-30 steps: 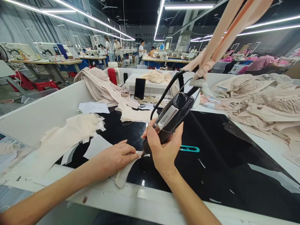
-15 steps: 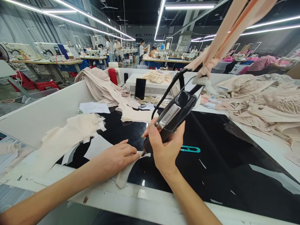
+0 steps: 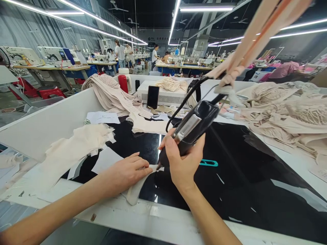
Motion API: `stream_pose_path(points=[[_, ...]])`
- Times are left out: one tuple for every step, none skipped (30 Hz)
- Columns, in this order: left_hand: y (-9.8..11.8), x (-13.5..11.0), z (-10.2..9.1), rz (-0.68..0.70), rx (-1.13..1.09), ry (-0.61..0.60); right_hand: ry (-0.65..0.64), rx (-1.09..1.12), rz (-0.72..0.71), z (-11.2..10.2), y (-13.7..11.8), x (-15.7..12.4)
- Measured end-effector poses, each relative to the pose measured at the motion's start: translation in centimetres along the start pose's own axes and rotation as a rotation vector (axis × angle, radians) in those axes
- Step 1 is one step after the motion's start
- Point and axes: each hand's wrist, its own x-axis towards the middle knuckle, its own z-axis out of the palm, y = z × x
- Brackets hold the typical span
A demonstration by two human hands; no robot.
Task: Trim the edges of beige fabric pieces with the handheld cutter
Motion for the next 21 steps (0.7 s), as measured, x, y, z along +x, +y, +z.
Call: stream_pose_path(points=[[-0.01,-0.03,-0.01,0.002,0.000,0.009,0.009,-0.005,-0.009,-0.13,-0.07,0.13],[-0.02,-0.05,-0.02,0.007,0.002,0.015,0.015,-0.010,-0.017,-0.26,-0.12,0.25],[-0.03,-0.06,-0.04,0.014,0.004,0.019,0.018,-0.015,-0.023,-0.38,-0.15,0.34],[-0.04,-0.05,-0.06,0.020,0.006,0.020,0.018,-0.020,-0.025,-0.47,-0.16,0.41],[-0.06,-0.03,-0.08,0.023,0.006,0.019,0.015,-0.023,-0.027,-0.54,-0.15,0.46],[-0.07,0.00,-0.10,0.023,0.005,0.019,0.012,-0.025,-0.029,-0.59,-0.12,0.48],[-0.09,0.05,-0.11,0.020,0.002,0.016,0.009,-0.026,-0.029,-0.61,-0.08,0.49],[-0.12,0.10,-0.12,0.016,-0.001,0.010,0.008,-0.028,-0.029,-0.62,-0.03,0.48],[-0.15,0.16,-0.13,0.013,-0.005,0.003,0.007,-0.032,-0.028,-0.61,0.02,0.47],[-0.19,0.22,-0.15,0.013,-0.009,-0.007,0.008,-0.037,-0.026,-0.60,0.07,0.46],[-0.23,0.29,-0.18,0.014,-0.013,-0.018,0.011,-0.043,-0.024,-0.58,0.10,0.46],[-0.27,0.36,-0.22,0.016,-0.017,-0.031,0.012,-0.048,-0.021,-0.56,0.13,0.46],[-0.31,0.43,-0.29,0.017,-0.023,-0.043,0.014,-0.053,-0.019,-0.54,0.14,0.47],[-0.33,0.50,-0.37,0.016,-0.027,-0.053,0.015,-0.055,-0.018,-0.53,0.15,0.49],[-0.33,0.57,-0.47,0.013,-0.029,-0.061,0.016,-0.056,-0.017,-0.52,0.15,0.51],[-0.31,0.64,-0.58,0.008,-0.030,-0.067,0.016,-0.054,-0.018,-0.52,0.14,0.54],[-0.28,0.70,-0.69,0.005,-0.030,-0.071,0.017,-0.051,-0.020,-0.52,0.14,0.56],[-0.24,0.76,-0.79,0.003,-0.028,-0.074,0.017,-0.045,-0.021,-0.53,0.15,0.58],[-0.19,0.80,-0.87,0.002,-0.024,-0.077,0.017,-0.038,-0.022,-0.54,0.17,0.59],[-0.14,0.84,-0.91,-0.001,-0.019,-0.079,0.016,-0.031,-0.022,-0.56,0.20,0.59],[-0.11,0.86,-0.91,-0.003,-0.013,-0.081,0.014,-0.024,-0.022,-0.59,0.23,0.57]])
